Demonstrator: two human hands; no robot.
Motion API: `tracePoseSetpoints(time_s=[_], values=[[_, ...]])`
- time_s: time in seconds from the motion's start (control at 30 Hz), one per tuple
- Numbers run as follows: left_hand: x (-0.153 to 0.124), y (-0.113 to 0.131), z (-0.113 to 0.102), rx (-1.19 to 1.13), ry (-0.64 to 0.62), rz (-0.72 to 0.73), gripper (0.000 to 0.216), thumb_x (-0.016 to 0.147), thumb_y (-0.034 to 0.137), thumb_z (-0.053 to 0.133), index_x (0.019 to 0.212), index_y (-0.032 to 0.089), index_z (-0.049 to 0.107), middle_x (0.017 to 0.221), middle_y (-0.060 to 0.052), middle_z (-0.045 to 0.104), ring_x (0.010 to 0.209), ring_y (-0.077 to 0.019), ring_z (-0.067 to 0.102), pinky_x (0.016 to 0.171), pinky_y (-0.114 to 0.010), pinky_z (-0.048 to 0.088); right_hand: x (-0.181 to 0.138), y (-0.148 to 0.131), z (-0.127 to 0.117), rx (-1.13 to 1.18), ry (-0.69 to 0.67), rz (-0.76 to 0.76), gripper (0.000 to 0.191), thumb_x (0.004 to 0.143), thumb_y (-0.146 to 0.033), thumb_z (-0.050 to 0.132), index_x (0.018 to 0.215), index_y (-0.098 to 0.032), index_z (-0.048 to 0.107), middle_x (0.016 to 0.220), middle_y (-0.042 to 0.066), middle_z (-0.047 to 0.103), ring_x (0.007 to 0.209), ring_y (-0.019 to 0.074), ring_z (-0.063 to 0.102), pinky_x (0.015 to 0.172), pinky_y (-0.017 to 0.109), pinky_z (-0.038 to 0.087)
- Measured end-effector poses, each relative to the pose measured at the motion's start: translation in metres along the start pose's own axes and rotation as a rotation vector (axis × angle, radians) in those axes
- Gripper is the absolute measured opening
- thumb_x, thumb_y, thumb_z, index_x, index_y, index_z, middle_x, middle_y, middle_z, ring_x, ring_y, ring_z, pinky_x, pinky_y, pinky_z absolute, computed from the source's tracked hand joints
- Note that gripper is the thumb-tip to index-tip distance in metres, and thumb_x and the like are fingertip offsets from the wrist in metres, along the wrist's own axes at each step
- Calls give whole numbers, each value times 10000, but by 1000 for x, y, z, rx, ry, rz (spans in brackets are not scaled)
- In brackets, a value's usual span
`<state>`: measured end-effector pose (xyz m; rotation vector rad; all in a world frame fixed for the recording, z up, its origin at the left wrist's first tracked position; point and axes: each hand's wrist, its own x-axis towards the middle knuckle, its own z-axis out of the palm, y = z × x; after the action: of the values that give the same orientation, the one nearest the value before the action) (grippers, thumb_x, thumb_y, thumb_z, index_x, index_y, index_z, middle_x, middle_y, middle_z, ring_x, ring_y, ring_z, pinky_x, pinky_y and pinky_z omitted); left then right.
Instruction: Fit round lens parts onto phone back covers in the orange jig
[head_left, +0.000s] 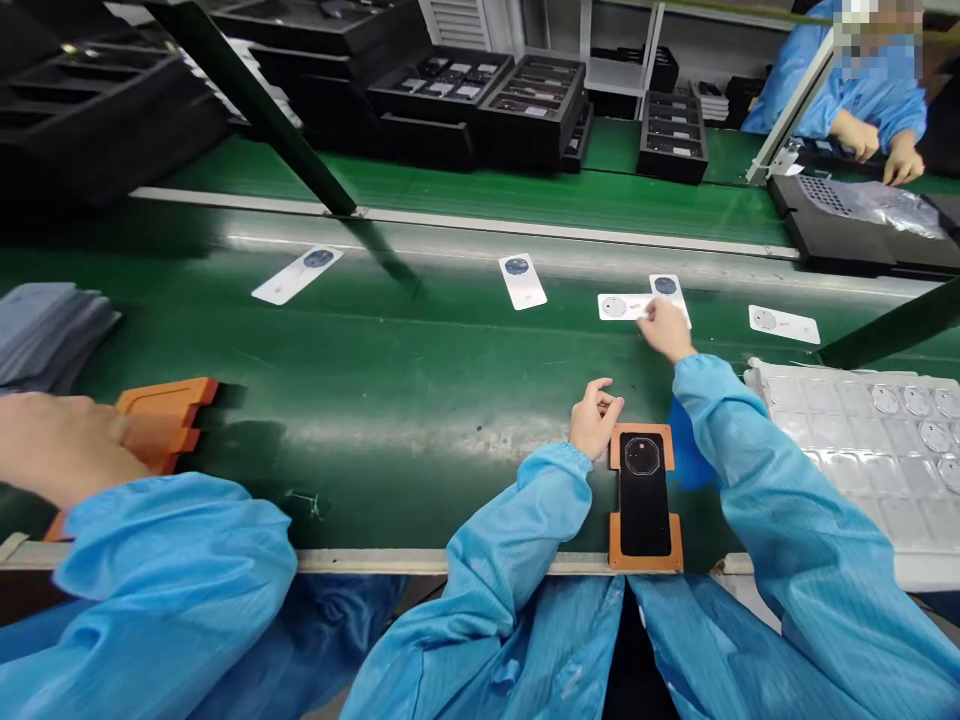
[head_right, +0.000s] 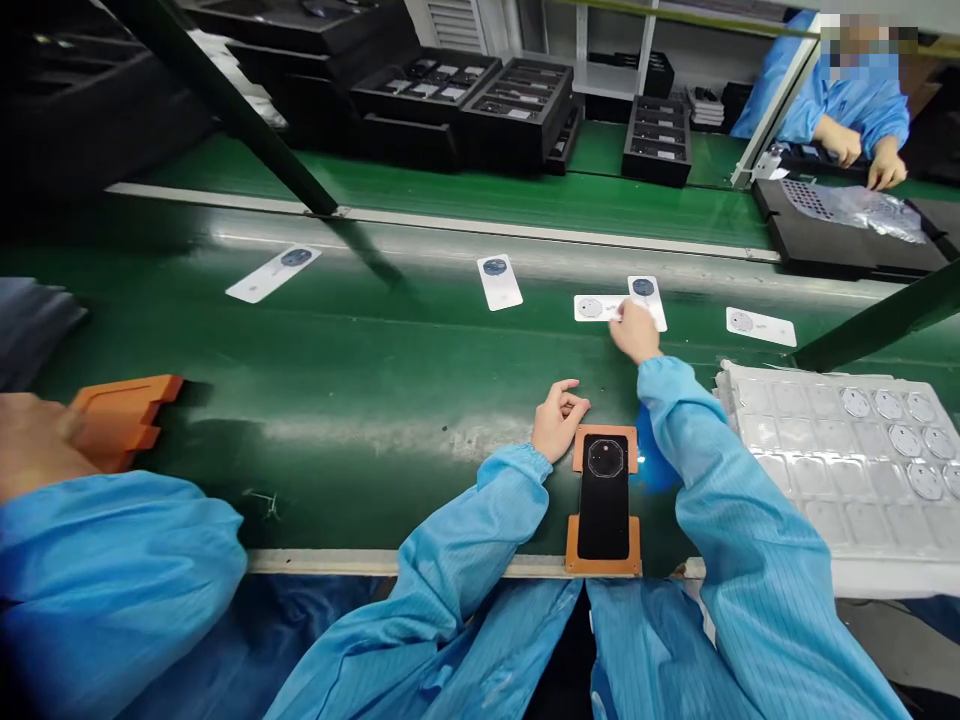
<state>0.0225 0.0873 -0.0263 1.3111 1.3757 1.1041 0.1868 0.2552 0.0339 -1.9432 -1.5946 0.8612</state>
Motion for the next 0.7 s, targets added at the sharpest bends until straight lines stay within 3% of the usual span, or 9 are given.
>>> tracePoseSetpoints(time_s=[0.1, 0.2, 0.33, 0.47, 0.57, 0.7], values=[[0, 1, 2, 43, -23, 21, 367, 907, 269, 626, 1265, 220, 564, 887, 0, 751, 818, -162, 700, 851, -316, 547, 37, 12, -36, -225, 110, 133, 754, 699, -253, 878, 1327, -39, 518, 1444, 318, 492, 1395, 389, 438, 1140, 486, 389], [0, 2, 2, 56, -36, 16, 342, 911, 261, 619, 1249, 222, 574, 891, -1, 748, 808, -158, 694, 853, -314, 547, 65, 21, -51, -371, 104, 265, 977, 550, -346, 988, 1326, 23, 524, 1402, 362, 495, 1355, 425, 470, 1079, 481, 446], [0, 3, 2, 70, -47, 26, 328, 913, 266, 620, 1237, 226, 589, 872, 8, 735, 797, -153, 689, 847, -302, 547, 86, 28, -48, -454, 39, 341, 816, 523, -362, 1004, 1175, -10, 663, 1266, 272, 631, 1213, 380, 594, 997, 441, 505], [1, 3, 4, 68, -36, 44, 314, 914, 257, 623, 1226, 228, 597, 865, 10, 739, 785, -151, 692, 837, -299, 556, 84, 35, -56, -466, 19, 337, 724, 558, -394, 986, 1100, -2, 707, 1131, 236, 696, 1074, 342, 654, 905, 412, 531], [1, 1, 4, 55, -30, 73, 304, 911, 248, 625, 1212, 212, 599, 860, 0, 743, 778, -150, 695, 826, -298, 566, 72, 40, -80, -457, 86, 264, 576, 664, -394, 922, 1047, -14, 720, 1033, 220, 717, 977, 307, 658, 833, 390, 529], [-1, -2, -4, 63, 3, 150, 287, 946, 262, 584, 1224, 193, 586, 902, -28, 746, 817, -153, 702, 847, -311, 576, 45, 43, -128, -440, 250, 41, 247, 894, -320, 680, 928, -80, 730, 958, 171, 721, 933, 267, 627, 857, 367, 485]])
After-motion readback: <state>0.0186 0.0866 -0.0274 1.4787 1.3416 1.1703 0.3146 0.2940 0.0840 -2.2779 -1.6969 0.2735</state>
